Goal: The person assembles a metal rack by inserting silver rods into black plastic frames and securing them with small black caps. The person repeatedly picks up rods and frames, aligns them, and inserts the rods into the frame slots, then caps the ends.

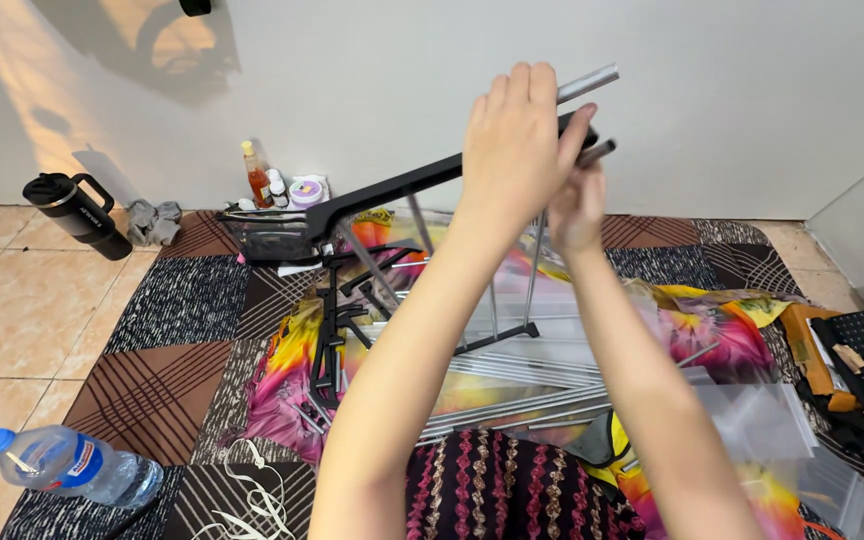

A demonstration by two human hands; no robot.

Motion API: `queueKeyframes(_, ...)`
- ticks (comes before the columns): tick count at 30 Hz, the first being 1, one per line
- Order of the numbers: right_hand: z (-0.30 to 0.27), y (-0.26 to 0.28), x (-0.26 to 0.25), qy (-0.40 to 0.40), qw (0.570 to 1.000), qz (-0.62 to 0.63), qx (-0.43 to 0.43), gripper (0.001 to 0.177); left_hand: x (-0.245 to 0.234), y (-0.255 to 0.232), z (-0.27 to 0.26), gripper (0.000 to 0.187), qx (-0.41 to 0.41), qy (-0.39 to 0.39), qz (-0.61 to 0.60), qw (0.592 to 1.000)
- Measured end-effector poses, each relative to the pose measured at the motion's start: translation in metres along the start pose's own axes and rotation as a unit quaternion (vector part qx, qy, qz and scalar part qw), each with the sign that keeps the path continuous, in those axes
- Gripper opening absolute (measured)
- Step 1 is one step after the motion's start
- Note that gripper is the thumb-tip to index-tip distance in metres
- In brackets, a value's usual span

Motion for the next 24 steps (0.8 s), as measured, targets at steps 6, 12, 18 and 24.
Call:
queueKeyframes(6, -0.020, 0.043, 0.000, -0.034, 0.951, -0.301, 0.057, 0.043, 0.069, 0.036, 0.013, 0.054, -0.116, 0.264, -0.112, 0.951)
queueKeyframes(12, -0.046, 0.130, 0.003, -0.048, 0.786, -0.612, 0.073, 0.025, 0.118, 0.037, 0.020, 0.053, -0.196, 0.348, -0.085, 0.913)
queueKeyframes(18, -0.042, 0.152, 0.024, -0.032, 0.715, -0.698, 0.039, 0.019, 0.159, 0.018, 0.023, 0.052, -0.237, 0.347, -0.109, 0.901)
queueKeyframes(24, -0.049, 0.158, 0.025, -0.066, 0.697, -0.712, 0.045, 0.017, 0.192, 0.011, 0.024, 0.056, -0.213, 0.383, -0.069, 0.896)
Point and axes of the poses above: each hand's wrist, its own z-axis towards the middle knuckle, its own x-axis out of the palm, y = z × x, the point moved 8 cm from there along z, towards the middle knuckle, and after that the axes turned 13 degrees about y, right-handed, at the moved point
